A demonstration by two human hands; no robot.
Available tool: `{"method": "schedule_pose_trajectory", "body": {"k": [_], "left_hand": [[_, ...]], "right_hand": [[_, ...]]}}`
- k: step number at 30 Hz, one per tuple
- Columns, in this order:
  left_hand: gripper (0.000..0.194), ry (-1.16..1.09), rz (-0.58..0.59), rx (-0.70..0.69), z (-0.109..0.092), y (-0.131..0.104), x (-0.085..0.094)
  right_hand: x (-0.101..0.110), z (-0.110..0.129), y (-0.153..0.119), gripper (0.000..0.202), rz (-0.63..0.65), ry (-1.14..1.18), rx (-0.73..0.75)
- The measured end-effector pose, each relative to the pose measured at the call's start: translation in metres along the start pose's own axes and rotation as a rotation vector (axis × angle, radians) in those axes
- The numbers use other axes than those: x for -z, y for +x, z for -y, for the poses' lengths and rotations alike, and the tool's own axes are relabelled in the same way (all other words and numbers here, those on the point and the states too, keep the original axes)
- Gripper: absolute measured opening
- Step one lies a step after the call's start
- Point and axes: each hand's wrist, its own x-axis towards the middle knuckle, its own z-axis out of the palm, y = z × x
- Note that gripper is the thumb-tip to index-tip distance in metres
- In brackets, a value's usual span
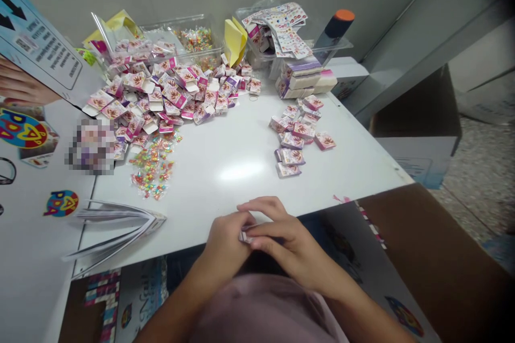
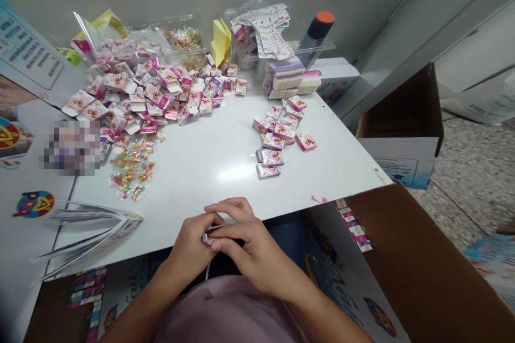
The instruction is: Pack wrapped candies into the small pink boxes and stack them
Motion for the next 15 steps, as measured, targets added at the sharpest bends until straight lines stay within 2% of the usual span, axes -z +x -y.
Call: {"method": "schedule_pose_trajectory", "body": {"k": [4, 6, 8, 11, 13, 15], "left_hand": [[0.01, -0.246, 0.122, -0.009, -0.007, -0.005, 0.009], [0.021, -0.425, 0.145, -0.013, -0.009, -0.011, 0.013], [0.036, -0.594, 0.107, 0.004, -0.008, -0.017, 0.013], [0.05, -0.796, 0.029, 0.089, -0.006, -0.02, 0.008], [0.045, -0.85, 0.031, 0.123, -0.005, -0.017, 0.005], [0.038, -0.837, 0.043, 0.106, -0.005, -0.012, 0.005]], "right_hand": [[-0.003, 0.001, 0.0, 0.018, 0.02, -0.256, 0.052], [-0.004, 0.0, -0.002, 0.017, -0.091, -0.337, 0.172], [-0.005, 0.0, -0.004, 0.022, -0.183, -0.394, 0.297], [-0.006, 0.0, -0.004, 0.023, -0.124, -0.525, 0.352], [-0.01, -0.001, -0.004, 0.022, -0.131, -0.629, 0.339], [-0.015, -0.002, -0.005, 0.024, -0.24, -0.653, 0.337]]}}
